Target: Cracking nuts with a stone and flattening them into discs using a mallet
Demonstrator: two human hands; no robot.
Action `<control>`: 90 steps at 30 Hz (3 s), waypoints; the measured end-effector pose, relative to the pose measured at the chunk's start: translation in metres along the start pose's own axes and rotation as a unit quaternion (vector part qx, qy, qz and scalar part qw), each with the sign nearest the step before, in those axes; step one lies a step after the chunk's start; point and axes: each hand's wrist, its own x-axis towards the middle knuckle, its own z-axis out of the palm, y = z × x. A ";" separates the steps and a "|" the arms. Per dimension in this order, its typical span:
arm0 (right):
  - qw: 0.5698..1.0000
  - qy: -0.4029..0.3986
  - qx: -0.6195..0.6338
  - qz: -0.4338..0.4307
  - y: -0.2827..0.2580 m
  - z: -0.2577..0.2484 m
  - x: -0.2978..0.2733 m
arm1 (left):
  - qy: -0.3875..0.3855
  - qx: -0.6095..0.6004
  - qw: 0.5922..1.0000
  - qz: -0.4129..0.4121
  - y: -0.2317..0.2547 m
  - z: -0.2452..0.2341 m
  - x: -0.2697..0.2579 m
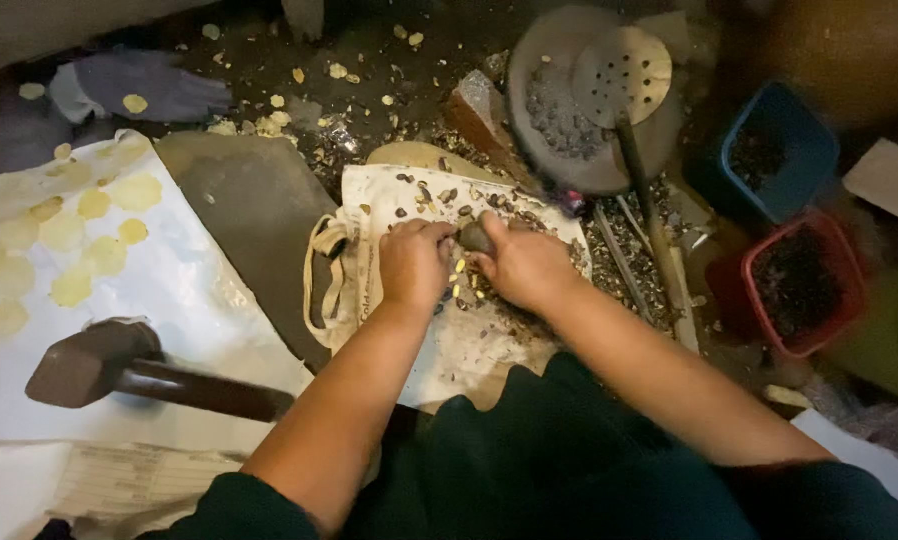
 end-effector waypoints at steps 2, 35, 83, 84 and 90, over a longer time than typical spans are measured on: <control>0.999 0.026 -0.022 -0.025 -0.003 0.005 -0.014 | -0.014 -0.012 1.000 0.001 -0.007 0.007 -0.003; 0.995 -0.053 0.060 0.059 -0.029 -0.034 -0.015 | 0.001 -0.020 0.999 -0.037 -0.016 -0.030 -0.015; 0.989 0.002 0.145 -0.029 -0.037 -0.024 -0.003 | -0.299 -0.129 0.944 0.050 -0.059 -0.110 -0.022; 0.986 -0.033 0.161 -0.005 -0.034 -0.026 0.001 | -0.278 -0.140 0.949 0.051 -0.060 -0.108 -0.022; 0.985 -0.064 0.160 0.013 -0.019 -0.034 0.025 | -0.265 -0.106 0.957 0.043 -0.048 -0.110 -0.020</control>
